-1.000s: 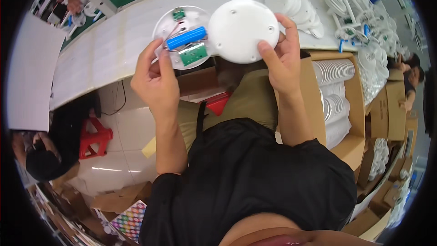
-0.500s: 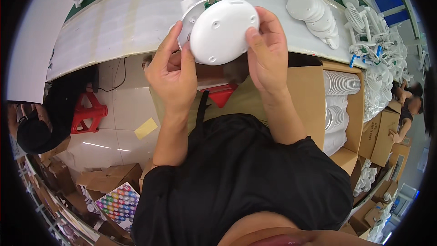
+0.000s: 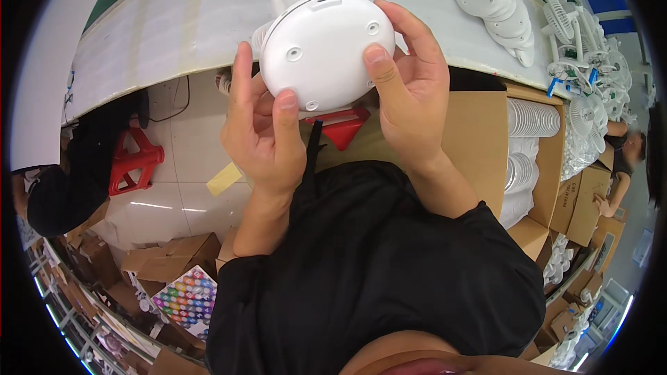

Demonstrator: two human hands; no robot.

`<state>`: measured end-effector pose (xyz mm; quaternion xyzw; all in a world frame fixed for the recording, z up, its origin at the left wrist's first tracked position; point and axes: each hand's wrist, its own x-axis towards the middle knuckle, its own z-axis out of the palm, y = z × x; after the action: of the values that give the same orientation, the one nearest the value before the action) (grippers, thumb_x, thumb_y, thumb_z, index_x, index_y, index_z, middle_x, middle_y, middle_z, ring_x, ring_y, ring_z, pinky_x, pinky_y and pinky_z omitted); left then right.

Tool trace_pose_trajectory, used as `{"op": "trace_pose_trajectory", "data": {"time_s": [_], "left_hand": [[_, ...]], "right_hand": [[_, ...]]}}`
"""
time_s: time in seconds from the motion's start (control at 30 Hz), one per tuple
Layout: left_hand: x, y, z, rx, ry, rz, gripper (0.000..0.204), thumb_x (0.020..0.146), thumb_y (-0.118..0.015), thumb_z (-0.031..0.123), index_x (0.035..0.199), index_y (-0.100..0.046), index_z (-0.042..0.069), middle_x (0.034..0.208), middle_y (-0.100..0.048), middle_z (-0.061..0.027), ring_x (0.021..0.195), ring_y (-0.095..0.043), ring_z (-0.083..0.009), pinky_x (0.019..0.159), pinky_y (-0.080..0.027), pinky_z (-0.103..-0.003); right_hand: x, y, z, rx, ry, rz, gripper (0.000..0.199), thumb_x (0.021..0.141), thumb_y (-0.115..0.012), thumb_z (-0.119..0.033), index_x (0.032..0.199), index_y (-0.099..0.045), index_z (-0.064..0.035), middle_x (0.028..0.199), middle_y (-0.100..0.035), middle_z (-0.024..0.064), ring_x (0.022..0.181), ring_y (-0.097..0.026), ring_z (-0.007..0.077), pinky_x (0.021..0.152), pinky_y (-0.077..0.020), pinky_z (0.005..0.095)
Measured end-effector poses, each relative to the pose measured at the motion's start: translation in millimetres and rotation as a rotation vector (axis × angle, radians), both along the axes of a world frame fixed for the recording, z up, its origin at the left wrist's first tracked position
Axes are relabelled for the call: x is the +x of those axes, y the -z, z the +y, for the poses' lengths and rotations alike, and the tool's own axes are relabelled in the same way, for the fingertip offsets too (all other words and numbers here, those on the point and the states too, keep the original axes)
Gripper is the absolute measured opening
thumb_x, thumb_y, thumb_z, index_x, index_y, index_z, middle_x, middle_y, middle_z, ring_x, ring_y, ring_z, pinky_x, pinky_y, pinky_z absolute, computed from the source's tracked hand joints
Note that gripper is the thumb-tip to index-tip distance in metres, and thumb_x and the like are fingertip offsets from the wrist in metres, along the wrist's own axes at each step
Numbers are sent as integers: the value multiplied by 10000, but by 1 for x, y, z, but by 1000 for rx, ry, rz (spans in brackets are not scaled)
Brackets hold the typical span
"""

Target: Assembling and inspecting small portable fans and electronic components on an industrial assembly line.

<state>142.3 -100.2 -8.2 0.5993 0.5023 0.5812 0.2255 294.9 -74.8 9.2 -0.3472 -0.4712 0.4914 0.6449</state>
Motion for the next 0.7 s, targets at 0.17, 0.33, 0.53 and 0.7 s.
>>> {"op": "trace_pose_trajectory", "data": {"time_s": [0.17, 0.33, 0.53, 0.7], "left_hand": [[3, -7, -7, -44, 10, -107, 511, 973, -552, 212, 1398, -446, -50, 1184, -631, -185, 972, -625, -209, 859, -492, -278], [-3, -8, -8, -95, 71, -198, 497, 943, -608, 210, 1339, -485, -64, 1176, -634, -187, 980, -624, -215, 840, -494, -280], [-10, -7, -11, -170, 159, -154, 443, 899, -677, 207, 1229, -554, -61, 1121, -646, -177, 954, -622, -213, 796, -508, -280], [-15, -17, -11, -283, 187, -40, 415, 888, -693, 223, 1180, -579, -49, 1080, -651, -150, 926, -610, -207, 801, -500, -299]], "right_hand": [[-3, 1, -4, 19, 13, -32, 464, 890, -614, -25, 1334, -482, 1, 1198, -478, 141, 1010, -546, 213, 887, -485, 297], [0, -7, -5, 10, -21, -68, 424, 858, -637, -18, 1272, -545, -14, 1152, -504, 120, 918, -554, 200, 849, -484, 284], [15, -19, 13, 116, -179, -443, 385, 801, -703, -55, 1173, -618, -5, 1026, -556, 90, 894, -541, 193, 809, -446, 272], [20, -14, 19, 67, -266, -360, 353, 769, -734, -67, 1106, -649, -8, 947, -561, 73, 844, -520, 176, 763, -418, 257]]}}
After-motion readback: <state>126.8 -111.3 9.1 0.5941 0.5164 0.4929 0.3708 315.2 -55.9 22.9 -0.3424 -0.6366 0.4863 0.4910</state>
